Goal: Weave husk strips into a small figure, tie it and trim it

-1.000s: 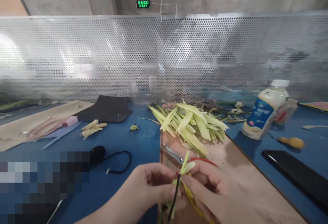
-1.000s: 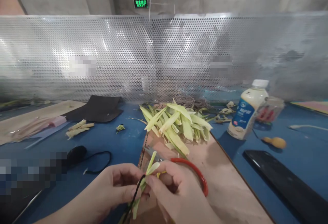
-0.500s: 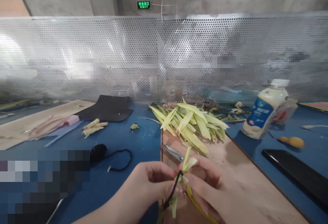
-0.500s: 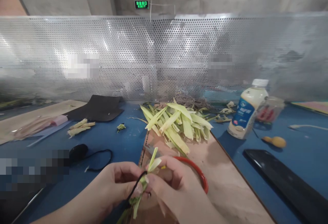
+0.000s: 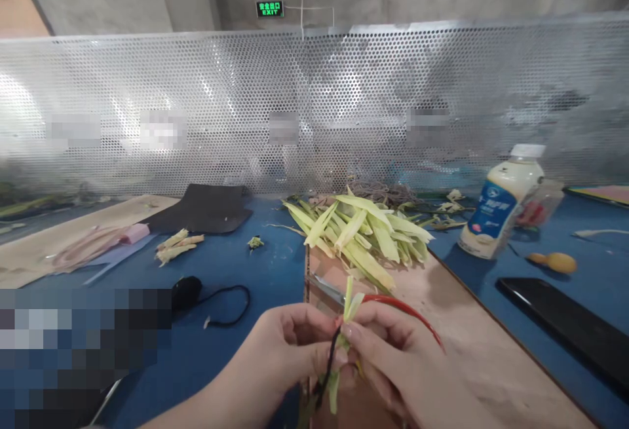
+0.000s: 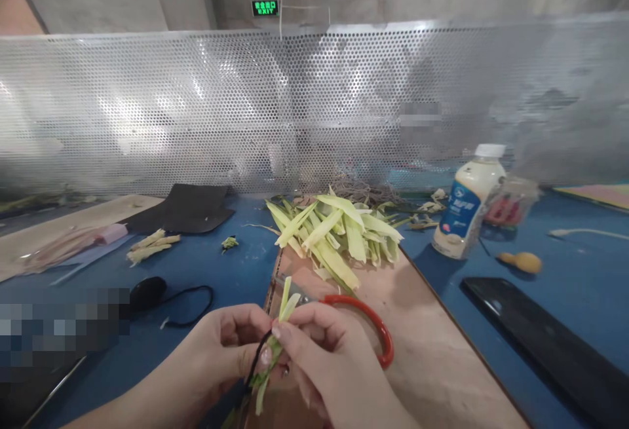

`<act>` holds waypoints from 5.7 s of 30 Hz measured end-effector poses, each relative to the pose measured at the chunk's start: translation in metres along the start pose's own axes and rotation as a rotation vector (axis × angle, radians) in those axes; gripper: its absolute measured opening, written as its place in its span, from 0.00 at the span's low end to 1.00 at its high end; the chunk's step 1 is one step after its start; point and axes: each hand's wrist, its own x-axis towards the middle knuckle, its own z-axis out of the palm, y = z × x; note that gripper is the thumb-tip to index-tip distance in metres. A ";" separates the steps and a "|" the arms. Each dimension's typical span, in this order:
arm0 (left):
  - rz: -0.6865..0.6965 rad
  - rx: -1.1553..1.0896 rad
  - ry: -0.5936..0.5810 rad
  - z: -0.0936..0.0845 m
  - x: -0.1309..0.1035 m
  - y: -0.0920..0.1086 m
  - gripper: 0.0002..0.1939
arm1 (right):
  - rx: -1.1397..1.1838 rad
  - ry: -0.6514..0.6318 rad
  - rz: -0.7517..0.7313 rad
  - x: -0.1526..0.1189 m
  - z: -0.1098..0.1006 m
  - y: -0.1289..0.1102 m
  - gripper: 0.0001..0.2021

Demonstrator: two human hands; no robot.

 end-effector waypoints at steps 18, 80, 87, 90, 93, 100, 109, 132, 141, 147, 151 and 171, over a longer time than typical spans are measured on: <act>0.318 0.607 -0.013 -0.013 -0.001 -0.011 0.04 | 0.028 0.069 0.017 -0.005 0.003 -0.006 0.14; 0.442 1.099 -0.034 -0.016 -0.002 0.006 0.10 | -1.132 0.159 -0.690 0.006 -0.022 0.012 0.09; 0.354 0.926 0.045 -0.020 0.000 0.005 0.10 | -0.968 0.134 -0.600 0.007 -0.021 0.008 0.07; 0.364 0.862 0.056 -0.018 -0.001 0.006 0.11 | -0.891 0.144 -0.447 0.006 -0.020 0.007 0.07; 0.390 0.836 0.046 -0.018 -0.002 0.006 0.11 | -0.869 0.159 -0.357 0.005 -0.020 0.008 0.08; 0.340 0.756 0.010 -0.019 0.001 0.008 0.09 | -0.917 0.189 -0.430 0.007 -0.022 0.010 0.08; 0.248 0.639 0.034 -0.027 0.013 0.001 0.06 | -0.913 0.184 -0.489 0.009 -0.026 0.013 0.08; 0.308 0.803 0.115 -0.029 0.010 -0.001 0.07 | -1.078 0.127 -0.511 0.014 -0.026 0.013 0.10; 0.291 0.679 0.052 -0.026 0.011 0.004 0.10 | -0.856 0.092 -0.494 0.013 -0.033 0.011 0.14; 0.256 0.656 0.117 -0.030 0.011 0.006 0.09 | -0.698 0.061 -0.445 0.011 -0.032 0.005 0.13; 0.330 0.699 0.126 -0.031 0.011 0.004 0.09 | -0.685 0.106 -0.581 0.011 -0.034 0.004 0.12; 0.193 0.610 0.127 -0.024 0.012 0.003 0.09 | -0.807 0.189 -0.506 0.008 -0.032 0.016 0.11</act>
